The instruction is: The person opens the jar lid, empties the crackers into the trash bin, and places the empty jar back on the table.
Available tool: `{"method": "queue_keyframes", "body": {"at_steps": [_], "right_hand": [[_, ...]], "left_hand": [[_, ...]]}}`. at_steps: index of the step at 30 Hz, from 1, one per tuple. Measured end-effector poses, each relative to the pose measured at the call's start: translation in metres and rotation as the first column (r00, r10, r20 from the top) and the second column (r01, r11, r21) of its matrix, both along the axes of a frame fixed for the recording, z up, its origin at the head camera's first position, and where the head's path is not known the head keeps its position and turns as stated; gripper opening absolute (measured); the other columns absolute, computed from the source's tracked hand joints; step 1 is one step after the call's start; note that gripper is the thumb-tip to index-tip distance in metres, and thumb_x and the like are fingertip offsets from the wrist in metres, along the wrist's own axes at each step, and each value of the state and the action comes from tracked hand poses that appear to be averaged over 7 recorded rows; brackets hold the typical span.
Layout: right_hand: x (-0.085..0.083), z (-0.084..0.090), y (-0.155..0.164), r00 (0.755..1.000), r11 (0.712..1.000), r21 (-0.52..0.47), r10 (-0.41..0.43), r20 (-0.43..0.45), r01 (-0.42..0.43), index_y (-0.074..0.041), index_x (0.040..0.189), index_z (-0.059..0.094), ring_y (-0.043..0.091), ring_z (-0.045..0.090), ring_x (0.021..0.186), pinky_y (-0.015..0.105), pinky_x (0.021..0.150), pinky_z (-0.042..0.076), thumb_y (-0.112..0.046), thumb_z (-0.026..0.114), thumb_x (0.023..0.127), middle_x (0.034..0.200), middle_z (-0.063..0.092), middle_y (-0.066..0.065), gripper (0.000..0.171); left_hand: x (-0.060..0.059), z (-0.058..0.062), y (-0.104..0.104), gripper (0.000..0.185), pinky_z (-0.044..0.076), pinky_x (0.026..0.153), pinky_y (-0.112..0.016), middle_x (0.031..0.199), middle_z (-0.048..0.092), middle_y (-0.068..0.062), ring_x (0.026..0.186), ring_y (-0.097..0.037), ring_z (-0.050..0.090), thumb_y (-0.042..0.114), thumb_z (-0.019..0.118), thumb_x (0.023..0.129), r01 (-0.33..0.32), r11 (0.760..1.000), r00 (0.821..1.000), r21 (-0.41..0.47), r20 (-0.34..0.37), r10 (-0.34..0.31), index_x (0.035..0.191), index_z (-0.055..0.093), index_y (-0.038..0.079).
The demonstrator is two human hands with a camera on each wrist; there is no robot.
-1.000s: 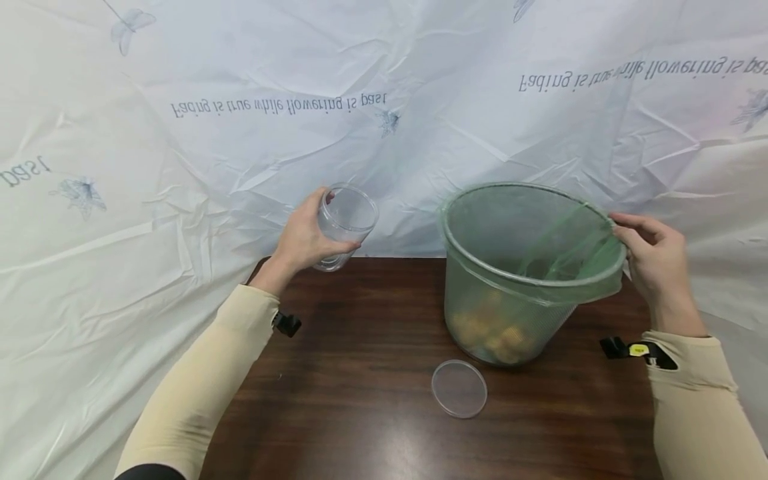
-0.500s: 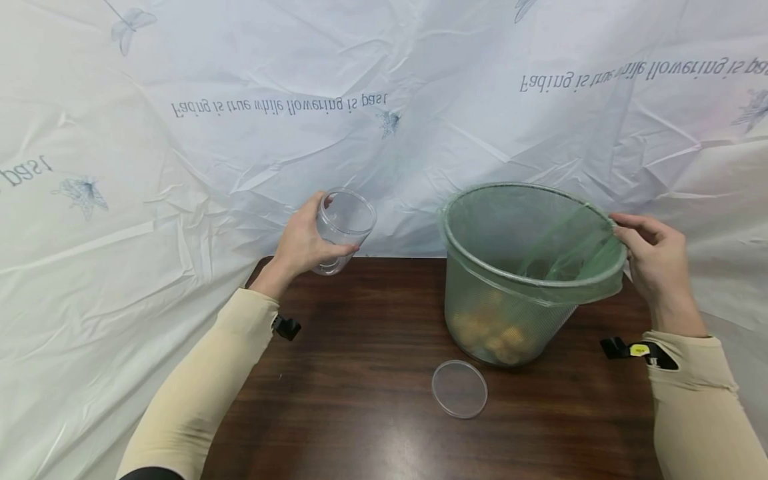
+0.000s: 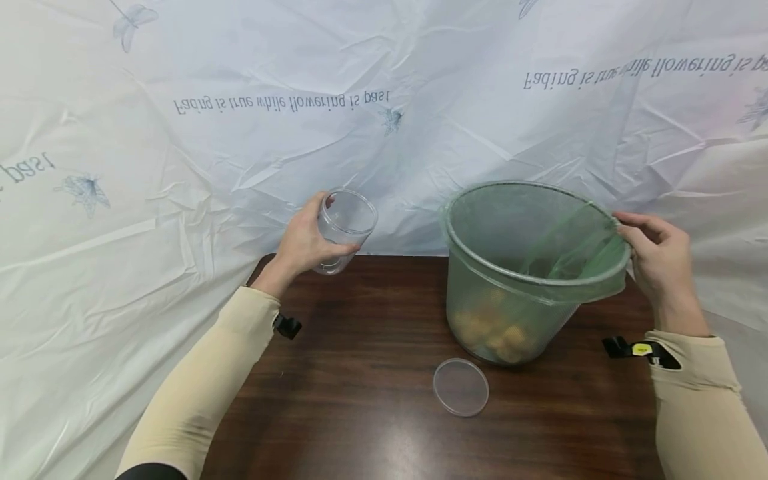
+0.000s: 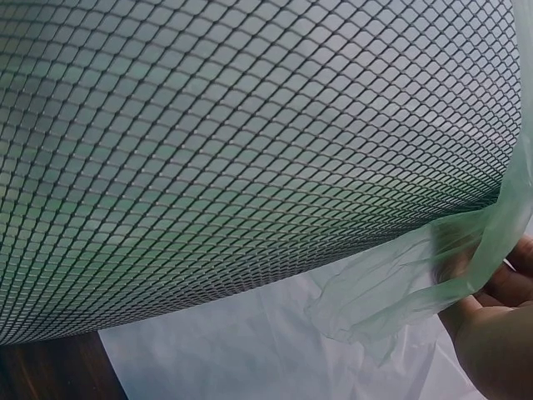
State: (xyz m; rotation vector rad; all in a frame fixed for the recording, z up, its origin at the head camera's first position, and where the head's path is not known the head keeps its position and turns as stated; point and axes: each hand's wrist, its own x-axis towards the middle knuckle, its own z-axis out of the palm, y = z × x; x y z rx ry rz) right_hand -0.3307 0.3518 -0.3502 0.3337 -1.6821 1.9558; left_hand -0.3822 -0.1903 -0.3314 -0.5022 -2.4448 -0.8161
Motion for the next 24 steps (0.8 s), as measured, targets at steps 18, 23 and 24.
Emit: {"method": "queue_keyframes", "body": {"at_steps": [18, 23, 24], "right_hand": [[0.001, -0.001, 0.001, 1.0, 1.0, 0.002, 0.018, -0.011, -0.018, 0.007, 0.109, 0.069, 0.008, 0.052, 0.064, 0.015, 0.05, 0.041, 0.003, 0.062, 0.09, 0.097, 0.069, 0.002, 0.021], [0.0, 0.0, 0.0, 1.0, 1.0, -0.003, 0.019, -0.024, -0.019, 0.007, 0.108, 0.07, 0.007, 0.057, 0.069, 0.013, 0.054, 0.046, 0.004, 0.062, 0.089, 0.095, 0.07, 0.002, 0.02], [0.0, 0.0, 0.0, 0.999, 1.0, -0.015, 0.026, -0.03, -0.026, 0.008, 0.107, 0.07, 0.008, 0.058, 0.07, 0.013, 0.055, 0.047, 0.005, 0.062, 0.089, 0.095, 0.071, 0.003, 0.02]], "left_hand": [[0.0, -0.009, 0.0, 0.101, 0.049, 0.094, -0.044, 0.126, 0.057, -0.007, 0.113, -0.027, 0.056, 0.047, 0.092, 0.054, 0.005, 1.0, 1.0, 0.016, 0.012, -0.005, 0.138, 0.044, 0.015], [0.0, -0.011, 0.0, 0.1, 0.049, 0.094, -0.043, 0.125, 0.058, -0.006, 0.112, -0.025, 0.057, 0.047, 0.092, 0.054, 0.017, 1.0, 1.0, 0.023, 0.006, -0.018, 0.137, 0.045, 0.016], [-0.001, -0.011, 0.0, 0.1, 0.049, 0.094, -0.042, 0.124, 0.059, -0.006, 0.112, -0.024, 0.057, 0.048, 0.092, 0.054, 0.017, 1.0, 1.0, 0.022, 0.002, -0.017, 0.137, 0.045, 0.017]]}}
